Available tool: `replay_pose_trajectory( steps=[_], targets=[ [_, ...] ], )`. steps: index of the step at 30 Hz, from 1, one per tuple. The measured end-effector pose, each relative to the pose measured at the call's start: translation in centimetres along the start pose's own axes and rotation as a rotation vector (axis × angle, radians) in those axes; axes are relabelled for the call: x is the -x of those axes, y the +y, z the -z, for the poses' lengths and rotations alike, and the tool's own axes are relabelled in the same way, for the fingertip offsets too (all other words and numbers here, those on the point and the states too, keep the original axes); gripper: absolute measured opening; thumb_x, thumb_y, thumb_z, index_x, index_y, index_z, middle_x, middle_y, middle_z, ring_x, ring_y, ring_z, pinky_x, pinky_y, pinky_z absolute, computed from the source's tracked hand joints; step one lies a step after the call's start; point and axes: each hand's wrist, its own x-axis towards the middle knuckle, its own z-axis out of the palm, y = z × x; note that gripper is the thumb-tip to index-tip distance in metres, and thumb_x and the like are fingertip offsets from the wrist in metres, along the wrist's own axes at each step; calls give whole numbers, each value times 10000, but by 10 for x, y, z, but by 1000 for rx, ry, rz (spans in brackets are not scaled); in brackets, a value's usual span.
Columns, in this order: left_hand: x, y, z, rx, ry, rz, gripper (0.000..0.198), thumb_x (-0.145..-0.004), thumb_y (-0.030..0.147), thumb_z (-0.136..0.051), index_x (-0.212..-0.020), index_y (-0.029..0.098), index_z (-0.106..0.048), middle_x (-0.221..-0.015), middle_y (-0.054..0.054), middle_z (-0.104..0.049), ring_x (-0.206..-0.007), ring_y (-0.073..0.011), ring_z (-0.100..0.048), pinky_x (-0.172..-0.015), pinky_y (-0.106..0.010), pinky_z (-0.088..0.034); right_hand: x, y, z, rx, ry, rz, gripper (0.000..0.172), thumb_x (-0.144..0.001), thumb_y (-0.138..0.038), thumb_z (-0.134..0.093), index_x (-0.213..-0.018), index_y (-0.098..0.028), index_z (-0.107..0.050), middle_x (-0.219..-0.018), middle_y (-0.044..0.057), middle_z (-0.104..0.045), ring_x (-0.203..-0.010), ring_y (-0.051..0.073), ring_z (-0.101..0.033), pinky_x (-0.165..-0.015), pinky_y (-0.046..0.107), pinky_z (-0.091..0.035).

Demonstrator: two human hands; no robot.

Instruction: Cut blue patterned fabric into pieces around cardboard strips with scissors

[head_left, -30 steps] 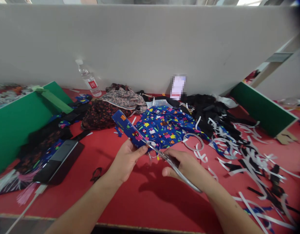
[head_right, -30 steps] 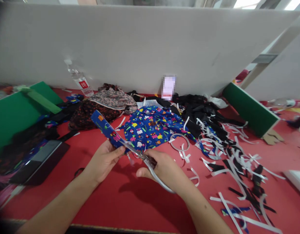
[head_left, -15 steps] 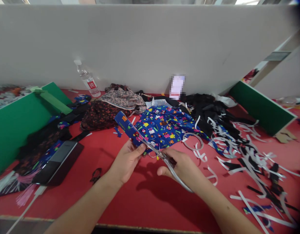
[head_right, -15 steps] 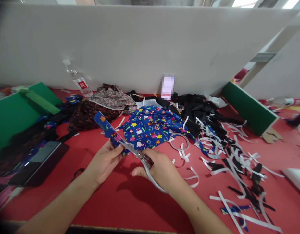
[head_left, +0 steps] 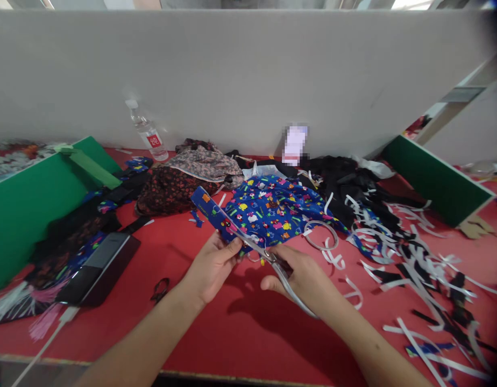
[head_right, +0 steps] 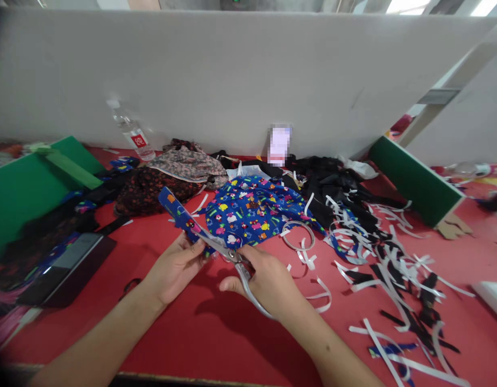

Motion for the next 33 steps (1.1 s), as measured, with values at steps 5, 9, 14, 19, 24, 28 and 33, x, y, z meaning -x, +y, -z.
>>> replay_pose_trajectory(
  steps=[5,9,14,19,24,28,33],
  targets=[
    [-1,-1,3,-1,28,-5,249,-707,130,-698,-921,193,-588,-829,31,-643,-695,-69,-564,-585,-170,-427,0,0,-1,2,0,-7,525,-692,-701,-504,-801,-188,-526,-657,-16,-470,-555,130,-400,-519,227,-291],
    [-2,-1,4,-7,18,-16,237,-715,132,-689,-921,190,-587,-859,24,-645,-722,-76,-570,-606,-179,-436,0,-1,-1,12,6,-16,485,-693,-670,-545,-773,-192,-521,-642,-29,-454,-546,121,-389,-512,224,-281],
    [-1,1,1,-2,0,-2,260,-730,147,-677,-968,198,-587,-955,-1,-657,-829,-116,-592,-702,-229,-466,1,-1,0,20,6,-33,455,-698,-641,-575,-760,-192,-524,-632,-29,-465,-542,118,-394,-518,225,-286],
    [0,1,1,12,14,1,236,-714,128,-689,-926,192,-606,-880,18,-663,-735,-81,-580,-626,-184,-447,1,-2,0,36,10,-40,445,-701,-630,-584,-736,-192,-510,-623,-28,-472,-531,114,-388,-510,225,-276],
    [-1,1,1,8,19,11,243,-712,135,-691,-927,199,-598,-862,23,-654,-705,-81,-574,-591,-188,-442,1,-3,1,51,15,-54,461,-682,-643,-593,-692,-196,-481,-602,-35,-466,-517,107,-373,-499,220,-257],
    [-2,1,1,11,21,13,268,-704,138,-698,-943,197,-594,-910,8,-657,-771,-101,-589,-650,-209,-460,1,-4,1,56,9,-75,473,-669,-658,-591,-685,-197,-488,-584,-36,-457,-509,110,-371,-487,218,-249],
    [-1,0,2,15,-10,-4,205,-712,123,-690,-888,198,-615,-822,35,-658,-703,-71,-578,-611,-175,-443,0,1,-3,56,22,-22,455,-707,-641,-567,-788,-195,-526,-642,-19,-489,-543,125,-405,-518,223,-286]
  ],
)
